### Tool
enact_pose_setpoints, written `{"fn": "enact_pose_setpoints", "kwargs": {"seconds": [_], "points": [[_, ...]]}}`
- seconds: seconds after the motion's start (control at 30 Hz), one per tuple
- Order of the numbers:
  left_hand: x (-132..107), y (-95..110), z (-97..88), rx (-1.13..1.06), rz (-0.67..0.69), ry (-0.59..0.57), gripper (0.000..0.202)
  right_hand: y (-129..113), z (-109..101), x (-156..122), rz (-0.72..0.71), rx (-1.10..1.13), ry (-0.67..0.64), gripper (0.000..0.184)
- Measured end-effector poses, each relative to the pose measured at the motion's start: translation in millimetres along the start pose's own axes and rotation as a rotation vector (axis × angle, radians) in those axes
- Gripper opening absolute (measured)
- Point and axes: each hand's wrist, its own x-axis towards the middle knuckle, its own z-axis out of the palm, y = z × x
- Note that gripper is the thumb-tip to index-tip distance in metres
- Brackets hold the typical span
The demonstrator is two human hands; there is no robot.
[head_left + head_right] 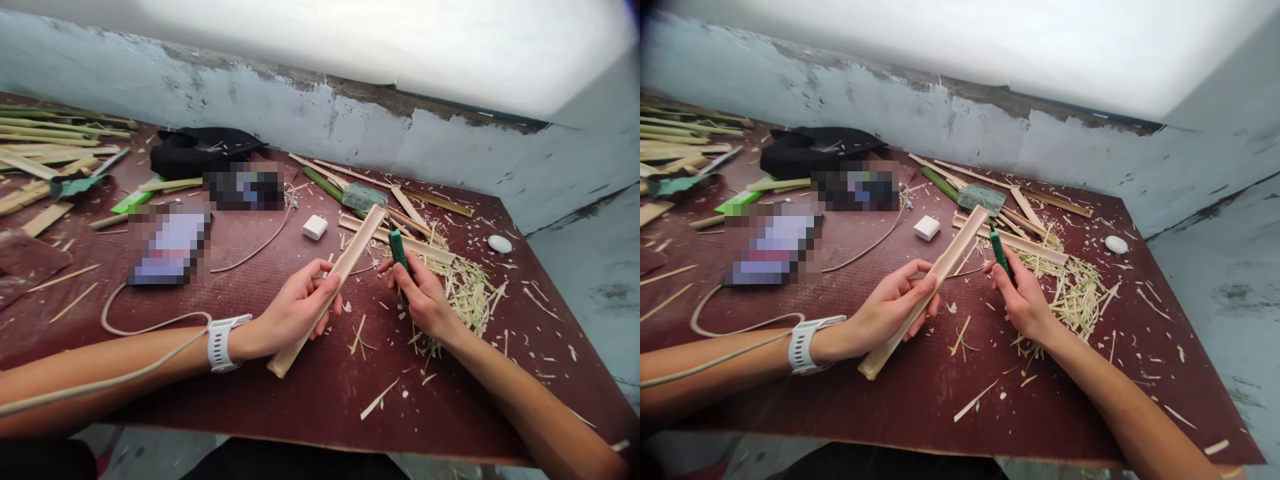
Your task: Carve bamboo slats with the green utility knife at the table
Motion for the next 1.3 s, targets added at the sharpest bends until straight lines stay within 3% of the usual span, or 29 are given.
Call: {"fn": "enact_pose_setpoints", "kwargs": {"seconds": [0.27, 0.37, 0.57, 0.77, 1.03, 1.3], "points": [[0.3, -1.1, -1.0, -0.012, -0.016, 0.013, 0.029, -5.4, 1.2, -0.7, 0.169, 0.386, -0.051, 0.033], [1.2, -1.8, -1.8, -0.010, -0.016, 0.020, 0.029, -7.7, 0.3, -1.3, 0.163, 0.455, -0.064, 0.028], [1.5, -3.0, -1.5, 0.001, -0.011, 0.018, 0.030, 2.8, -2.2, -5.3, 0.045, 0.161, -0.072, 0.024], [1.7, -2.8, -1.6, 0.027, 0.008, 0.020, 0.030, 0.8, -11.1, -3.9, -0.175, -0.179, -0.072, 0.024], [-1.3, -1.6, -1.6, 0.113, 0.095, 0.007, 0.034, -0.5, -10.9, -1.1, -0.362, -0.341, -0.073, 0.034], [-2.9, -2.0, -2.7, 0.167, 0.125, 0.037, 0.039, 1.0, -12.0, -1.3, -0.426, -0.354, -0.076, 0.032]]}}
